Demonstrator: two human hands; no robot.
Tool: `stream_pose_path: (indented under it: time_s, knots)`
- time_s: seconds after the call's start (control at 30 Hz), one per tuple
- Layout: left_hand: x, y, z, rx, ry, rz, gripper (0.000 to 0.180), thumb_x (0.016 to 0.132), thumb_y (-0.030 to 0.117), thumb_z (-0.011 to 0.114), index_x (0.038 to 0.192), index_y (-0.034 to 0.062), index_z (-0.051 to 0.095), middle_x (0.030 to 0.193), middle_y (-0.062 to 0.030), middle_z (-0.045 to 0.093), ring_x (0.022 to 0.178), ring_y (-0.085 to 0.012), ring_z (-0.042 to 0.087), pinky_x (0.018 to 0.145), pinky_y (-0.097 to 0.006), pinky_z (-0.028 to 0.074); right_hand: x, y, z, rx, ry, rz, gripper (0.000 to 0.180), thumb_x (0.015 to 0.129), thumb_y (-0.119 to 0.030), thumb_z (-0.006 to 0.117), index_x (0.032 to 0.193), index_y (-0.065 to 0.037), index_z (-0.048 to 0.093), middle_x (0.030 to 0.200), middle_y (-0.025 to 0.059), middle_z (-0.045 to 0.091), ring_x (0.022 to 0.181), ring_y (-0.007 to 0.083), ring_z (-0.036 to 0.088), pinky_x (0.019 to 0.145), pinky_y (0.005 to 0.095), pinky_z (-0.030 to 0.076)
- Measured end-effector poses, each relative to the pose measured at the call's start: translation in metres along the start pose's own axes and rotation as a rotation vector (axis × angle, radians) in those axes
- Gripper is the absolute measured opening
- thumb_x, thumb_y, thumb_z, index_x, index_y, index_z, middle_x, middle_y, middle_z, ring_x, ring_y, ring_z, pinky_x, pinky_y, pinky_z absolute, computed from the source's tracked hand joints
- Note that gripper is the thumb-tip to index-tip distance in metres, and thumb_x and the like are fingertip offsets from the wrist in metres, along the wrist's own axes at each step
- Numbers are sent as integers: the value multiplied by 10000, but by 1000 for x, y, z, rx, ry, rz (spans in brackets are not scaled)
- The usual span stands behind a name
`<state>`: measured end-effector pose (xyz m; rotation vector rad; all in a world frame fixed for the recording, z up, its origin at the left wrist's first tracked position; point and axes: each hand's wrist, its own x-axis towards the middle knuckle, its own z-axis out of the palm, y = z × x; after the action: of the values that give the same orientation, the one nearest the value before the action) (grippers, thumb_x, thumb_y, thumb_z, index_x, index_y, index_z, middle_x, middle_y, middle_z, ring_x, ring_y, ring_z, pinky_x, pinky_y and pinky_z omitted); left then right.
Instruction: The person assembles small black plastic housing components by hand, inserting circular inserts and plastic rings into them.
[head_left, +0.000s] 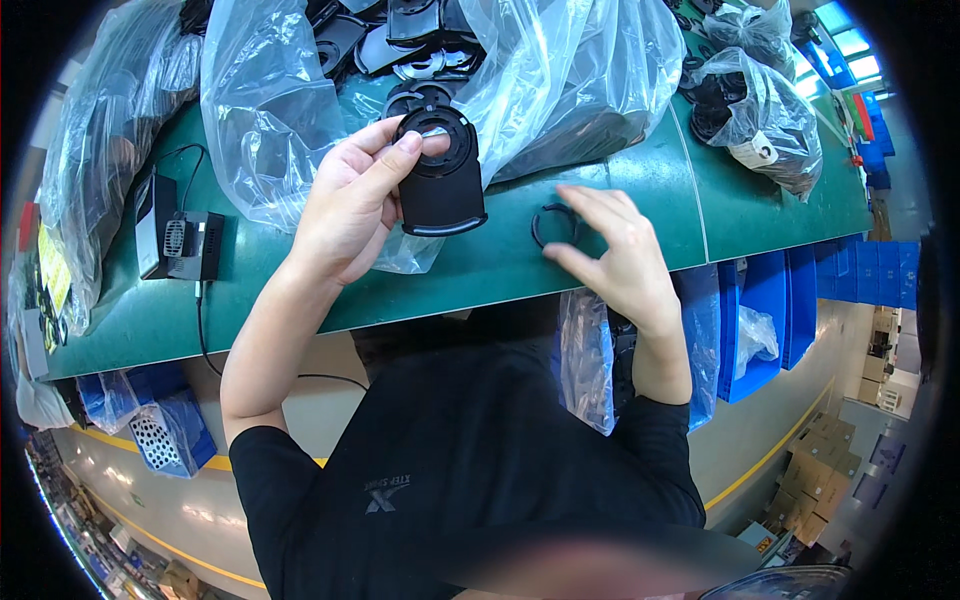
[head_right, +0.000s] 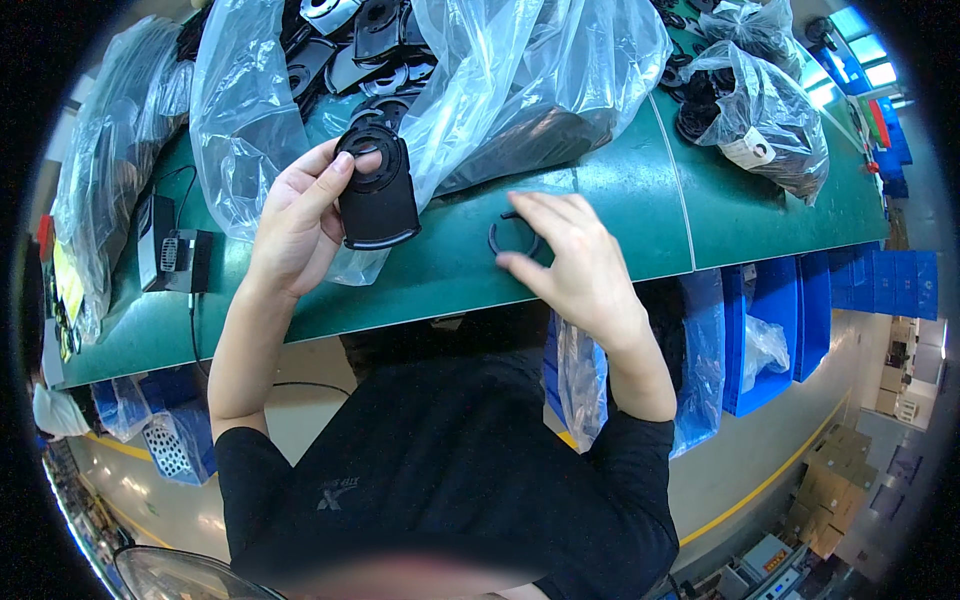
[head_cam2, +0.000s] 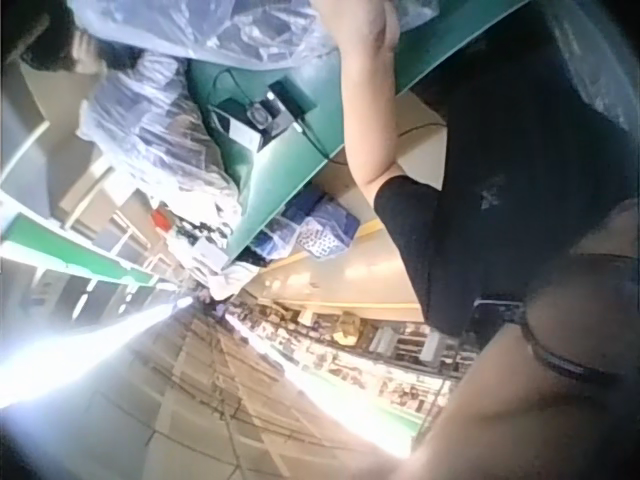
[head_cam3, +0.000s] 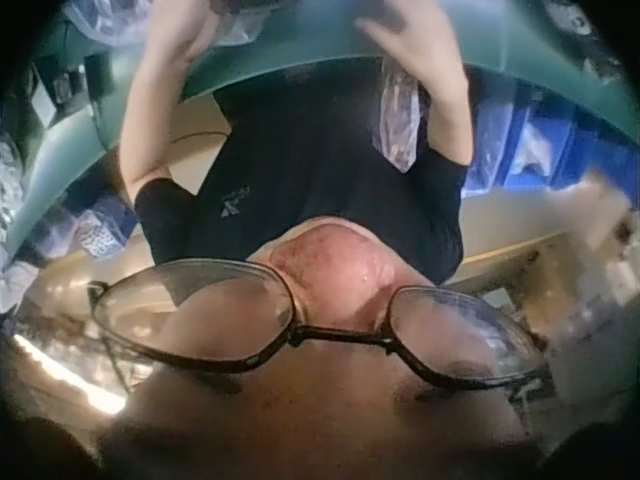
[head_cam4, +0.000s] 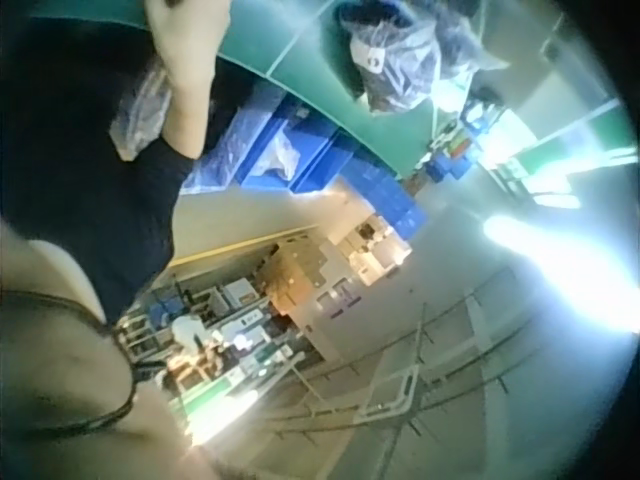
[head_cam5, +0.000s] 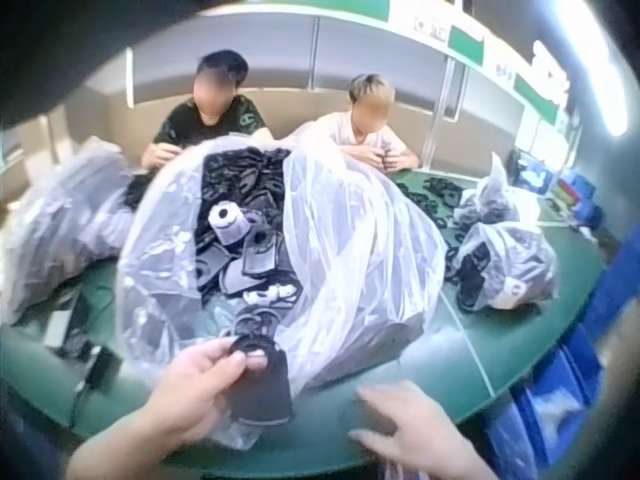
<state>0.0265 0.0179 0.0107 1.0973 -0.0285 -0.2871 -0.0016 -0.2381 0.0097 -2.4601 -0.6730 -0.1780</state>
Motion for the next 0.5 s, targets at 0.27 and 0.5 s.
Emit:
stream_pose_path:
  time_s: [0.27,0.5]
  knots:
    - [-1,-3,-2,-3,-1,-13,349,908,184,537,1179,-24,466,1027,-89,632,887,-120,619,759,-278,534,0,-6,16,-103,30,137,543,658,-123,739,1135,40,538,1029,160,593,950,305,536,845,354,442]
    - [-1,-3,-3,9,-31,-12,364,906,179,532,1191,-37,464,1025,-85,631,879,-110,614,756,-262,520,2,4,21,-6,77,96,593,630,-112,754,1158,41,530,992,166,605,905,296,554,827,346,452]
